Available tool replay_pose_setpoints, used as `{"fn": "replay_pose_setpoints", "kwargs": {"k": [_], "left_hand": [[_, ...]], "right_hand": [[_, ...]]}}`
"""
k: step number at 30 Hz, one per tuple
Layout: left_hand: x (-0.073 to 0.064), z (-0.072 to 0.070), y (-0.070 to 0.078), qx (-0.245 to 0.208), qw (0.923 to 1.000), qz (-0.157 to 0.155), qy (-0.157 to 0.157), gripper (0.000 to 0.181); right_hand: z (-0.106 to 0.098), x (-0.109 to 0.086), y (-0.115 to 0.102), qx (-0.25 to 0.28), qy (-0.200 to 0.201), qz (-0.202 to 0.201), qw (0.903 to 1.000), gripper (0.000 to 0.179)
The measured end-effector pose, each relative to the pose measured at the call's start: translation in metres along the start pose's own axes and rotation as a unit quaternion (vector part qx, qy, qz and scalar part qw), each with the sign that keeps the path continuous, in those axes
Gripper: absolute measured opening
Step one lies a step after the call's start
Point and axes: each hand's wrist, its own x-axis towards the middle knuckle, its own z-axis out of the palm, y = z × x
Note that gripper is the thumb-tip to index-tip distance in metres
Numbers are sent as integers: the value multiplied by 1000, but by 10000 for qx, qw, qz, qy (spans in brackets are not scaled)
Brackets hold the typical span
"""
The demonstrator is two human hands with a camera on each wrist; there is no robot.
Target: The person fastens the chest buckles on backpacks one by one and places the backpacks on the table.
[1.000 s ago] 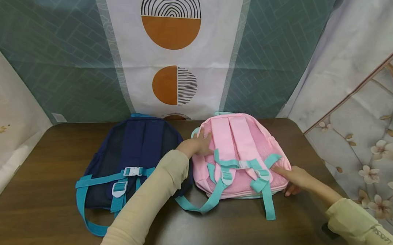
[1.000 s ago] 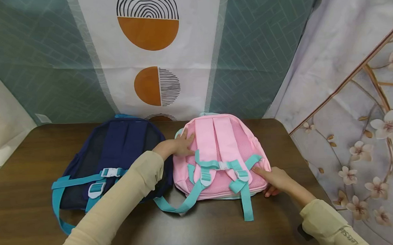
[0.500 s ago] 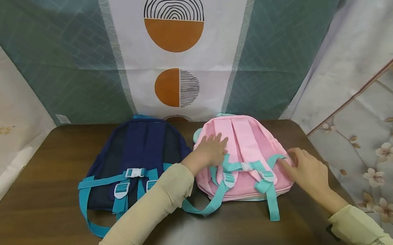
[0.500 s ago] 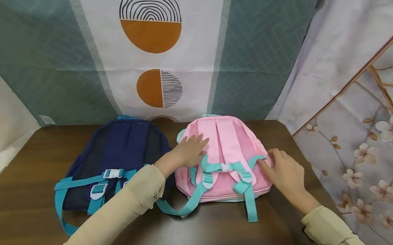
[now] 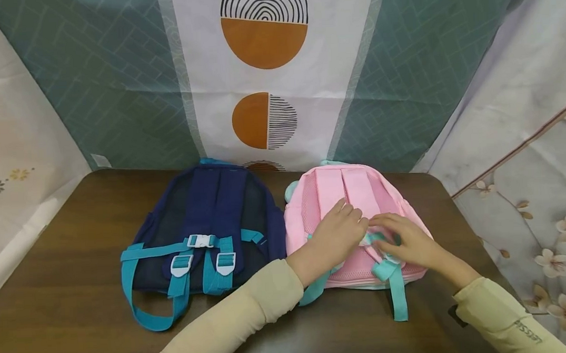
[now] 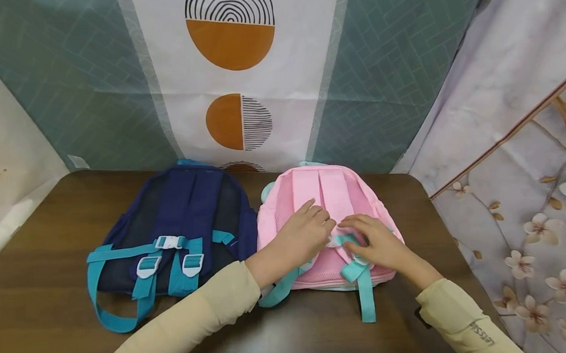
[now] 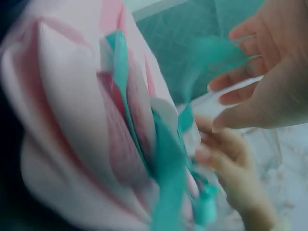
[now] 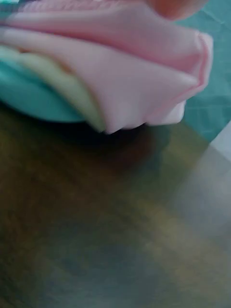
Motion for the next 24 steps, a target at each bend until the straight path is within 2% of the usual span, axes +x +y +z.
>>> {"fn": "replay_pose_setpoints", "kwargs": {"k": [1,2,3,5,8,11,15,19,24], "left_hand": [[1,0,-1,213,9997,74,103,24],[3,2,-2,261,9996,131,67,20],[4,3,-3,121,9998,148,-79,17],[7,8,-5,-531,9968,3,-601,16],[13,16,-8,-1371,9811,-375,-1314,23],[18,22,-9,-1800,9676,-693,-1631,29],[24,26,-9,-1968,9640,-731,-1629,31],[28,33,-11,-2263,9616,-706,-1383,29],[26,40,-17,-2899,9449,-886,-1237,25]], "right_hand": [[2,1,1,68,-40,-91,9999,42],[3,1,1,115,-39,-189,9997,41],[4,1,2,172,-22,-252,9995,39],[5,2,3,303,-14,-315,9990,38],[5,4,2,472,-132,-316,9983,38],[7,6,1,504,-294,-223,9981,36],[12,8,2,472,-231,-113,9986,33],[16,5,4,503,-88,38,9987,34],[19,-1,4,478,21,363,9982,35]]}}
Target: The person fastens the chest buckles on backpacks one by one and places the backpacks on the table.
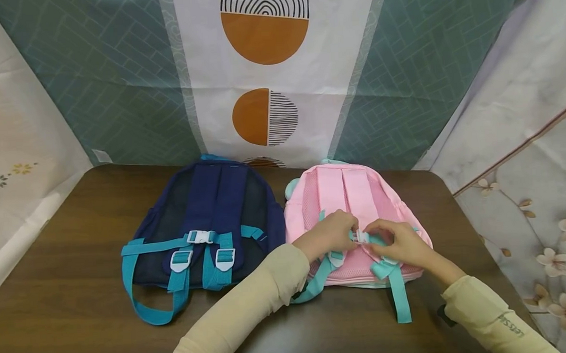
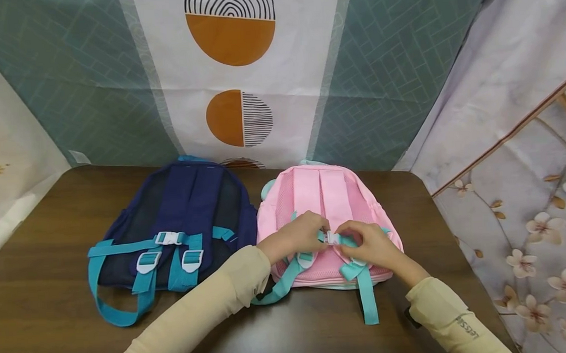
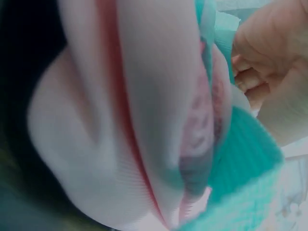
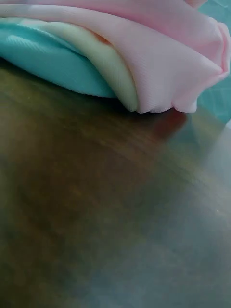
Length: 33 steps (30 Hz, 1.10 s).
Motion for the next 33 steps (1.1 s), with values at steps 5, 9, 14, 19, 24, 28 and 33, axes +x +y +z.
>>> {"fn": "replay_pose_setpoints", "kwargs": {"k": [5,9,14,19,24,28,33], "left_hand": [[-5,-4,-6,-422,9988,-30,226,22],[-10,-8,-6,-419,9987,-19,306,25],[-15,-12,-3,-357,9984,47,445,22],[-19,-13,0,-498,9970,53,597,23],[-21,-10,4,-414,9960,155,778,25],[-22,-9,5,-314,9947,294,934,25],[-22,-7,5,-661,9915,298,1084,24]], "right_hand": [[-1,-3,-4,142,248,219,9994,35],[-4,-3,-7,33,255,266,9993,34],[-10,-2,-12,-427,368,20,9984,35],[-19,-1,-17,-679,338,-259,9968,39],[-28,4,-22,-781,318,-594,9947,41],[-30,5,-26,-822,338,-753,9932,42],[-31,4,-27,-809,403,-783,9928,43]]}}
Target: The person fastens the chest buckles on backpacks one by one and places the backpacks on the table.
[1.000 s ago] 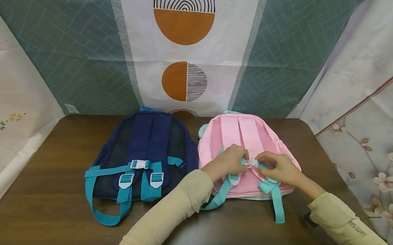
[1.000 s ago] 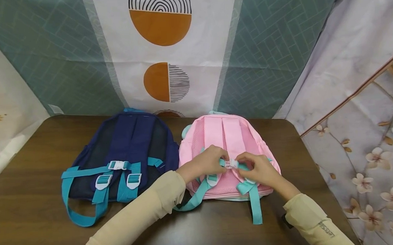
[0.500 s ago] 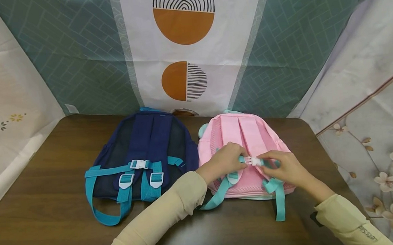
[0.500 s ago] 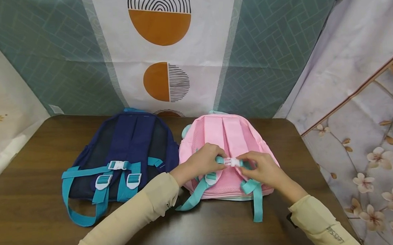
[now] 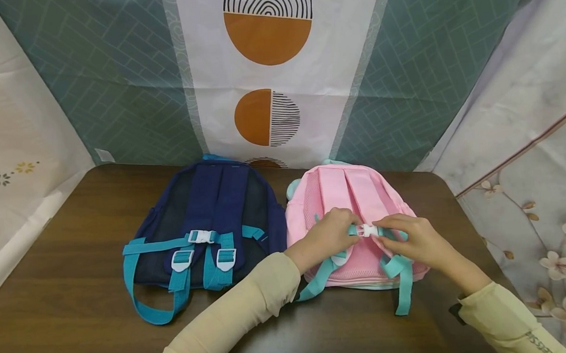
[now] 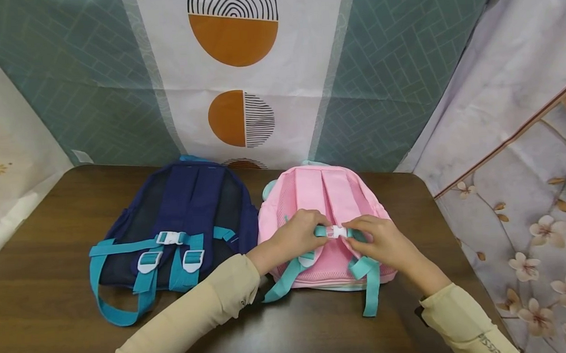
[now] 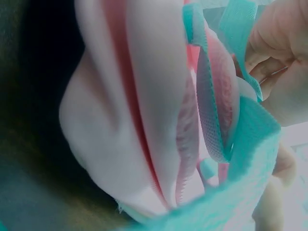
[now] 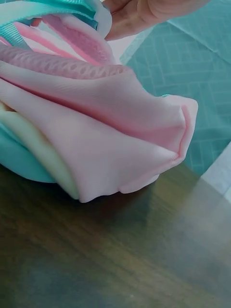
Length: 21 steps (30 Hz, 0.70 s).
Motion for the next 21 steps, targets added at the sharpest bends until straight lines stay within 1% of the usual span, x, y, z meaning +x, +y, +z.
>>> {"fn": "replay_pose_setpoints", "kwargs": {"k": [2,7,9,11,14,16,19,21], "left_hand": [[0,2,1,-155,9999,-63,5,33],[-1,3,-1,-427,9987,-269,-112,66],[-2,1,-2,-588,9978,-317,-36,75],[-3,2,-4,-754,9966,-302,100,82],[-4,4,-6,-981,9944,-232,307,86],[-4,6,-6,-1073,9933,-206,366,86],[-4,9,-7,-1217,9914,-264,400,83],[-4,11,-8,-1277,9905,-316,401,82]], "right_hand": [[0,-1,0,43,-9,-22,10000,43],[6,-1,-2,173,-155,-113,9997,44],[9,0,-2,219,-91,-68,9997,42],[14,1,-2,268,17,62,9996,40],[20,0,-3,393,144,339,9986,36],[22,-1,-4,414,213,455,9979,34],[26,-2,-5,371,333,472,9976,34],[28,-2,-5,340,338,442,9979,34]]}}
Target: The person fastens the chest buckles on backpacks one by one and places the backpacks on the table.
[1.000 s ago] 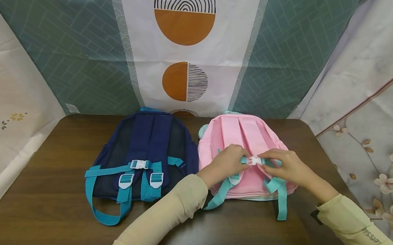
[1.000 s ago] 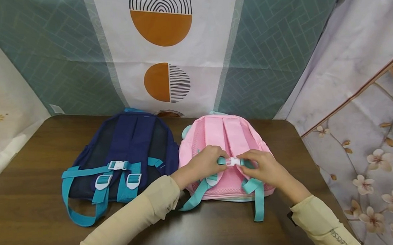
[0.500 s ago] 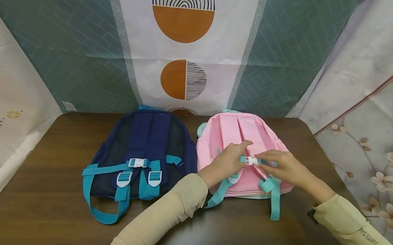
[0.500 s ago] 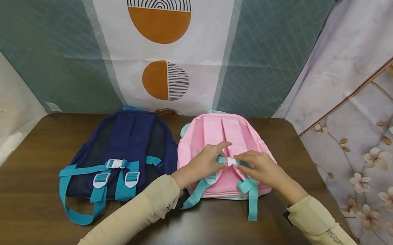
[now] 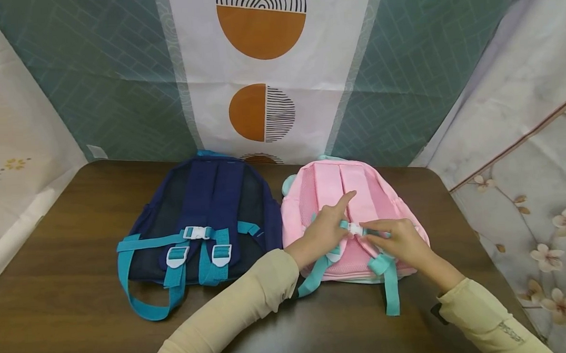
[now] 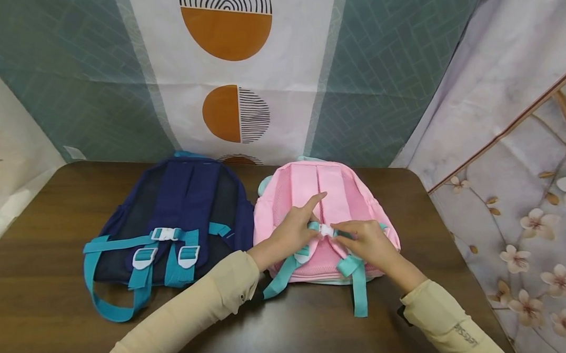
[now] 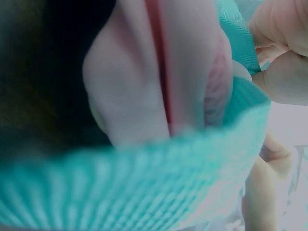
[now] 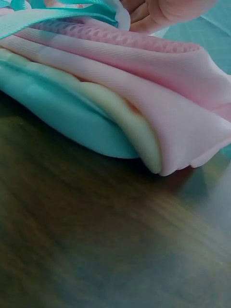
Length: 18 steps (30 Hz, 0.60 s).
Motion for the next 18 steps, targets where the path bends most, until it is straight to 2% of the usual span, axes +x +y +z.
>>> {"fn": "replay_pose_setpoints", "kwargs": {"k": [5,7,9,10,12,15,16,18], "left_hand": [[2,1,-3,168,9998,-56,-111,75],[2,1,-3,409,9988,-129,-245,70],[1,0,0,853,9951,-215,-458,66],[-1,0,2,1148,9913,-244,-591,65],[-5,-1,8,1898,9776,-201,-883,63],[-14,-5,17,2980,9477,-9,-1143,66],[-18,-7,19,3210,9399,49,-1166,66],[-23,-14,24,3412,9331,93,-1131,67]], "right_hand": [[3,4,-1,46,-238,79,9997,33],[3,6,-2,28,-321,167,9993,33],[3,6,-3,4,-385,257,9989,33],[3,6,-4,9,-410,310,9987,34],[2,7,-5,91,-460,447,9979,33],[1,11,-7,394,-512,659,9957,31],[0,13,-7,492,-528,749,9946,30],[-2,16,-8,602,-554,866,9929,29]]}}
